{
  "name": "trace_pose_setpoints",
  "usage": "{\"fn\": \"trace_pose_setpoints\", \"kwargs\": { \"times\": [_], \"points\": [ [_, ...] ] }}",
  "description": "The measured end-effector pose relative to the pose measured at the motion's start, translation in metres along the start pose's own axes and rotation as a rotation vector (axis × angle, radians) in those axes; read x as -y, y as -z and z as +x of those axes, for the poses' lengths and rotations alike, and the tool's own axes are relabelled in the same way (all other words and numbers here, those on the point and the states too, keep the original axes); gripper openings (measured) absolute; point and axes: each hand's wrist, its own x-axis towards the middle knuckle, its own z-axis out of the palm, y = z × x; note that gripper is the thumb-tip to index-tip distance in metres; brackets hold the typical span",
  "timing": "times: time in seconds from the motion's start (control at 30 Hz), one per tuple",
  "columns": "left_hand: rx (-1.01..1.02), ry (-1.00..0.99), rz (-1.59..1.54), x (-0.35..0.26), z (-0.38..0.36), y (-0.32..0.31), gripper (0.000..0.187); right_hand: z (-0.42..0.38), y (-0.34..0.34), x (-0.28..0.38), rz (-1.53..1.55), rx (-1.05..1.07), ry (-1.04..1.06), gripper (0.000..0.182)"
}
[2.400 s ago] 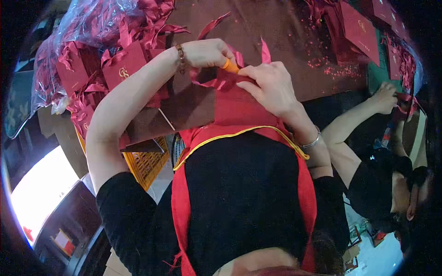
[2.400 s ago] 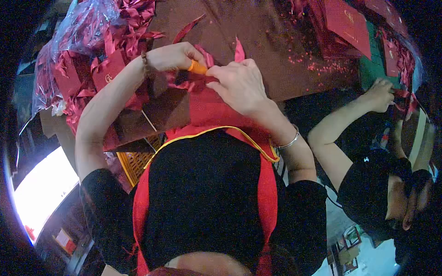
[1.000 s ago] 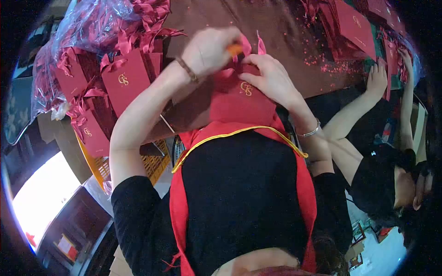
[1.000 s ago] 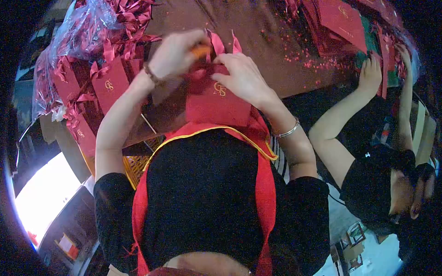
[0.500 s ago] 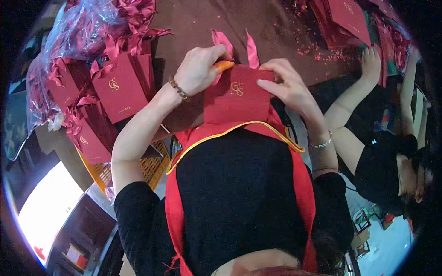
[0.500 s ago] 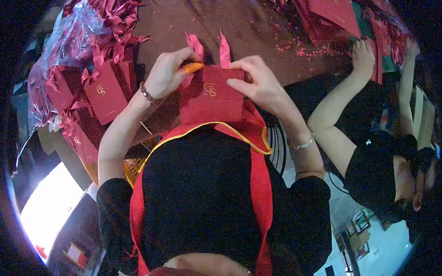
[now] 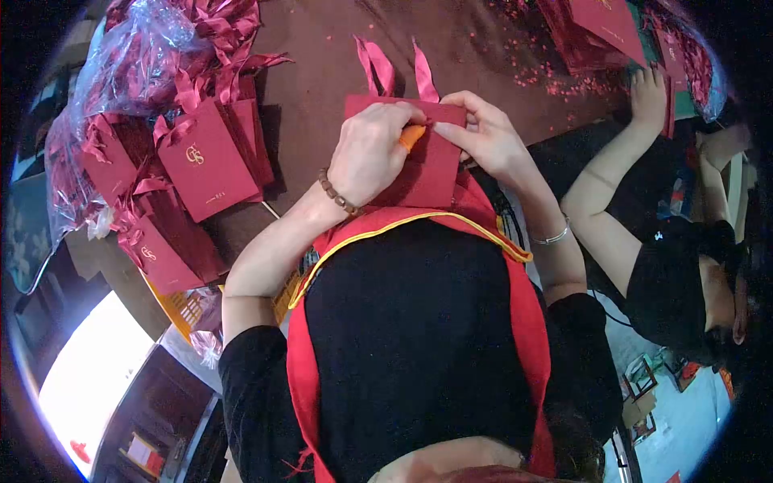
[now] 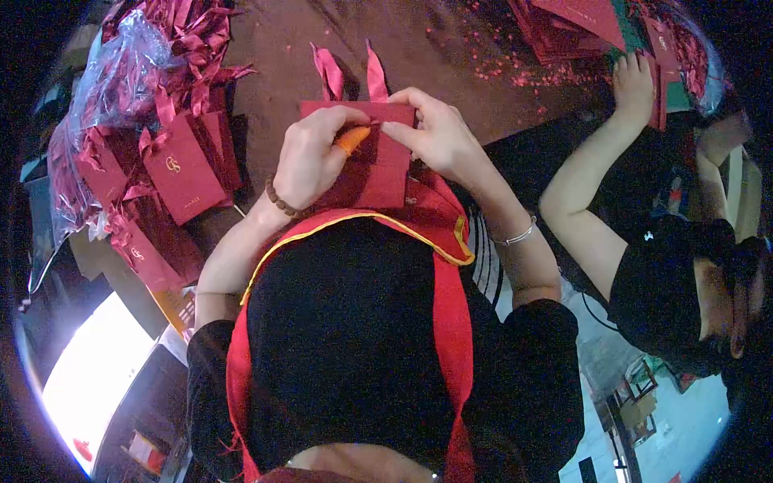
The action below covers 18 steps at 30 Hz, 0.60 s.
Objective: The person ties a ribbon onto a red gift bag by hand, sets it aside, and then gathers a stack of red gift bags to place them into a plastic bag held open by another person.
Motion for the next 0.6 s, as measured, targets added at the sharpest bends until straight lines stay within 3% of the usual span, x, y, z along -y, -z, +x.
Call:
{"fn": "trace_pose_setpoints", "kwargs": {
  "times": [0.47,0.6],
  "points": [
    [0.011,0.071,0.093,-0.008,0.007,-0.006,0.01,-0.001,-0.002,-0.003,0.017,-0.037,0.128,0.029],
    [0.027,0.056,0.095,-0.008,0.007,-0.005,0.011,-0.005,0.0,0.006,-0.152,-0.007,0.005,0.033]
  ]
}}
